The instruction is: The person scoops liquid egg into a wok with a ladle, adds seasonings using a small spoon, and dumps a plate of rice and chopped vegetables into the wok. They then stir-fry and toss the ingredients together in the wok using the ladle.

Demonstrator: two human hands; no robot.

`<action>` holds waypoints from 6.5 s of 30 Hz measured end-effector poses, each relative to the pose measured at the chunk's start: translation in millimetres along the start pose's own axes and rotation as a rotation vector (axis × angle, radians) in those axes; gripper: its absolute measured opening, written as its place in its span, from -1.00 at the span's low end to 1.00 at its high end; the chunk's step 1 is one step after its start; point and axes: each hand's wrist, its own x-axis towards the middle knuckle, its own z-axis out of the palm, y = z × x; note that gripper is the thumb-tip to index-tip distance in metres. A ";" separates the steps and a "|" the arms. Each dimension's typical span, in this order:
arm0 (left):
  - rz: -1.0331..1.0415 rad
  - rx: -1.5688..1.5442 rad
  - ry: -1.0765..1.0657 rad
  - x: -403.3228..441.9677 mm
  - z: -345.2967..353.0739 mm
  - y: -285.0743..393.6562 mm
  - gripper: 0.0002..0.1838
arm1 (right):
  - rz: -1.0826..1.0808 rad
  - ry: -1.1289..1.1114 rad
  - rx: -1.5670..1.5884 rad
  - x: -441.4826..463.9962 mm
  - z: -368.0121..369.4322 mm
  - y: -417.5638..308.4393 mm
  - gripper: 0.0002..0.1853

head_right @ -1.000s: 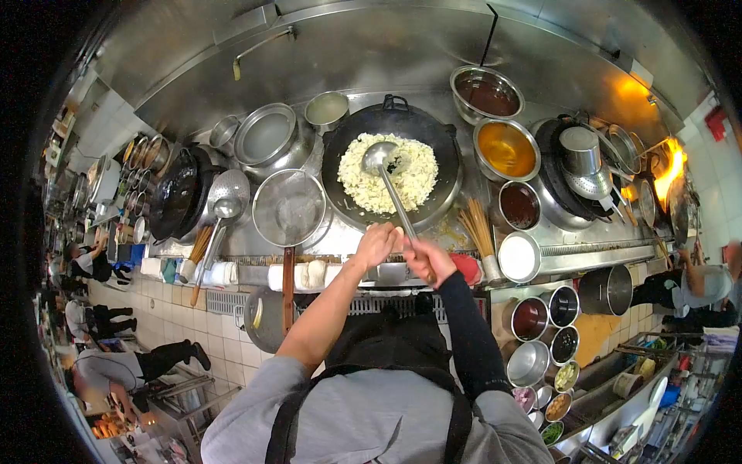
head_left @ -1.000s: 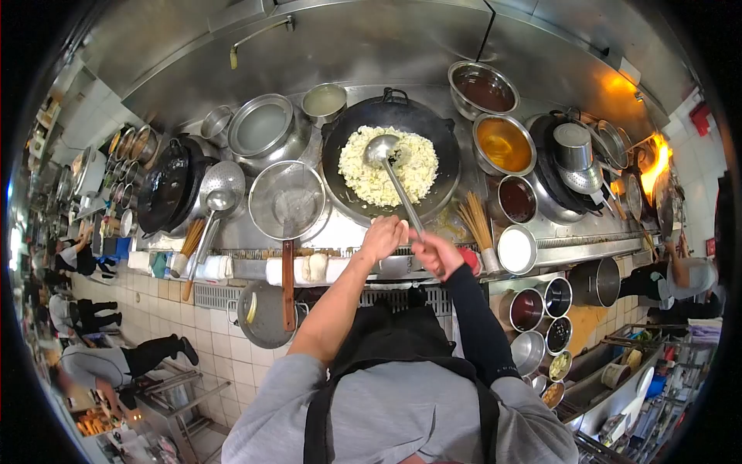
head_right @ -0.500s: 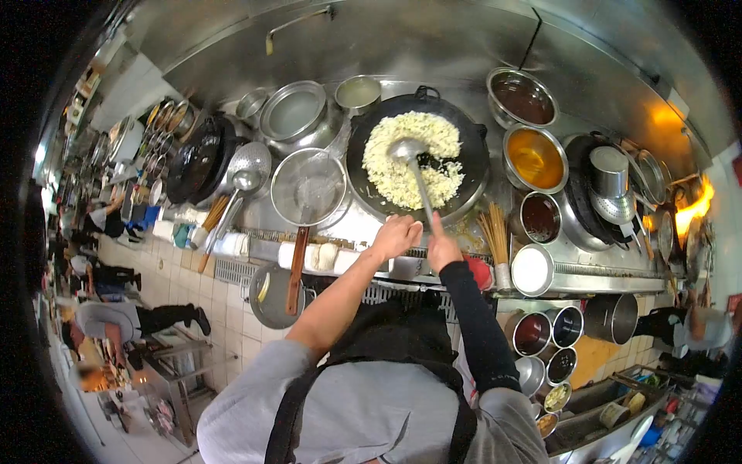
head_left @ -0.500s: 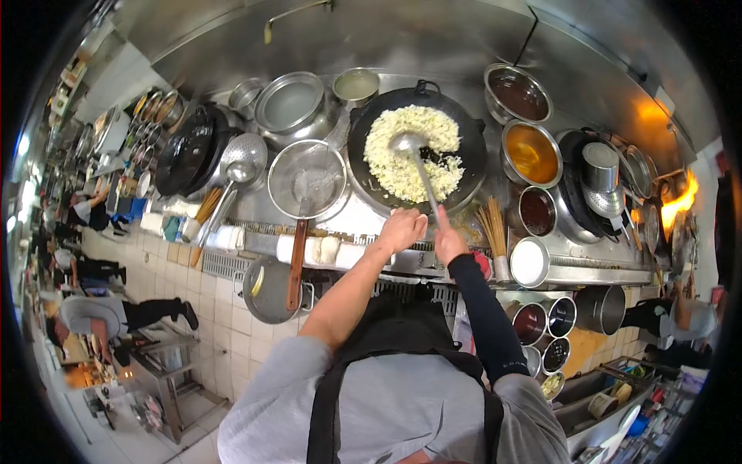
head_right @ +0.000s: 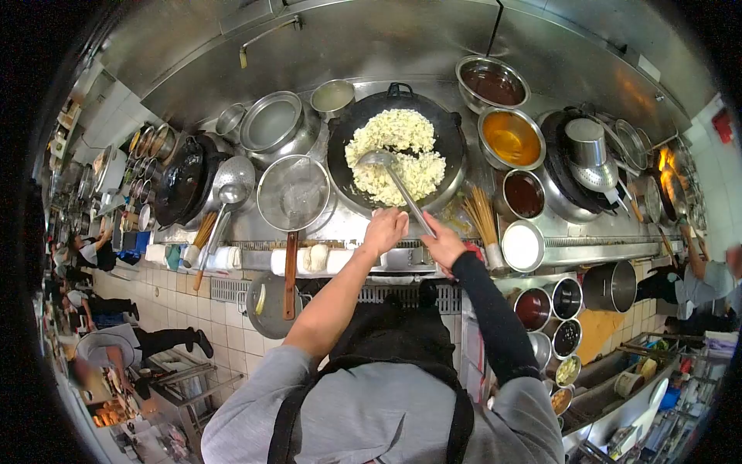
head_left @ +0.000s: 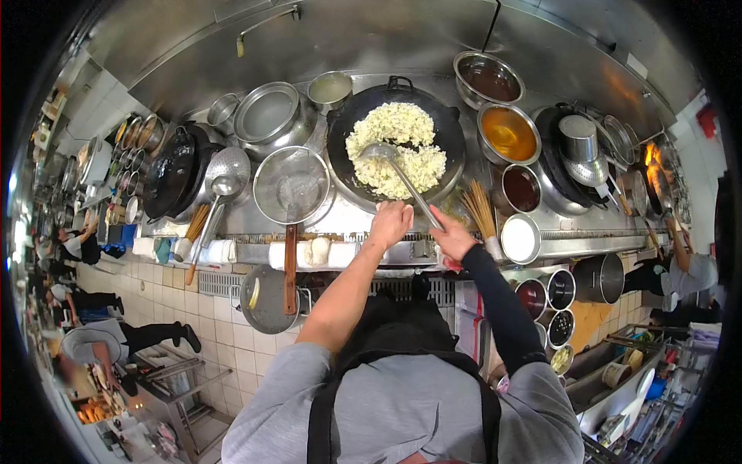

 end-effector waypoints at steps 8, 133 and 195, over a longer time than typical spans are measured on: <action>0.089 -0.004 0.051 -36.8 -114.9 81.5 -0.61 | 0.439 -0.278 0.563 -167.1 -104.9 -93.1 -0.40; -0.063 0.069 -0.164 3.2 -18.5 3.1 -0.60 | -0.076 -0.038 -0.189 -44.1 -29.8 -16.4 -0.40; 0.060 0.066 0.081 -5.1 1.1 -7.0 -0.71 | 0.040 0.128 0.341 55.0 29.7 -36.4 -0.81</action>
